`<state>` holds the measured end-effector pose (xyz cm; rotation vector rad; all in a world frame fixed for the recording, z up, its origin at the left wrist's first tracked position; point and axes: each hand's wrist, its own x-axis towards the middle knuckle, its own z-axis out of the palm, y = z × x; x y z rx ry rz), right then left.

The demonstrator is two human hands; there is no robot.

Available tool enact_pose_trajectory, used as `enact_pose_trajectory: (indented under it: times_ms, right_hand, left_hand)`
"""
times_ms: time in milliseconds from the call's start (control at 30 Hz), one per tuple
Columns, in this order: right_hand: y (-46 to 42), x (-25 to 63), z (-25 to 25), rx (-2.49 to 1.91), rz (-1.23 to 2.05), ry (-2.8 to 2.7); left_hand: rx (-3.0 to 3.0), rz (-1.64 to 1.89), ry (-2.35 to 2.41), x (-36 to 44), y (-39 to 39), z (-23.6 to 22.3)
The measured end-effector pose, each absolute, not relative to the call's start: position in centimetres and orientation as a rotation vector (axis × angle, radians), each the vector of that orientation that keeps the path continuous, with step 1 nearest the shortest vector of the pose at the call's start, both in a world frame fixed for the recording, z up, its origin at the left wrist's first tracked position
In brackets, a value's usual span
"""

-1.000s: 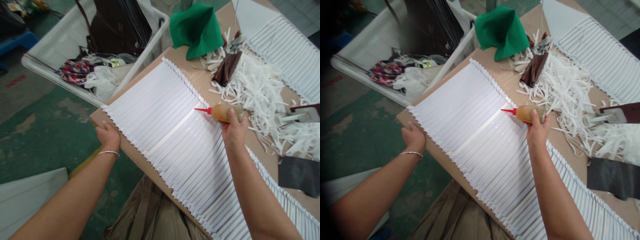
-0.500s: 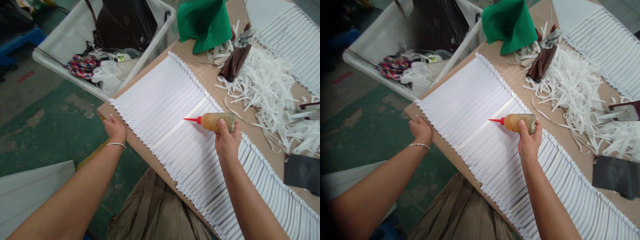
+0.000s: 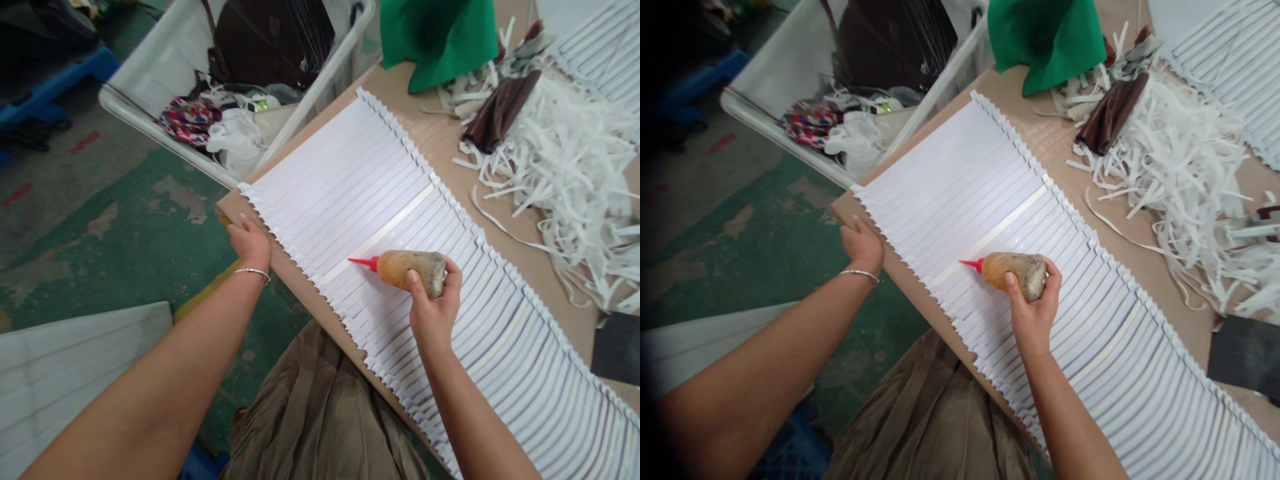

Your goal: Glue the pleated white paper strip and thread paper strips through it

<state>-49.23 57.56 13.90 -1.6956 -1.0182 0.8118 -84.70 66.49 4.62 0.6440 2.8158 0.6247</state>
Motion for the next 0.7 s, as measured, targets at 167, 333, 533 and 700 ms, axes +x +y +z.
enact_pose_trajectory:
  times_ms: [167,333,533,700]
  right_hand:
    - [55.8,-51.4,15.0,-1.704,0.786,-1.154]
    - [54.5,-52.0,14.4,-1.572,0.726,-1.351]
    - [56.6,-49.3,16.0,-1.151,0.644,-1.529]
    - [63.8,-44.5,17.0,-1.295,0.464,-1.067]
  left_hand:
    - [0.639,0.623,2.803,-84.6,66.4,4.7]
    - [0.639,0.615,2.798,-84.6,66.4,4.8]
    - [0.643,0.61,2.809,-84.5,66.5,5.0]
    - [0.592,0.645,2.81,-84.6,66.6,5.2]
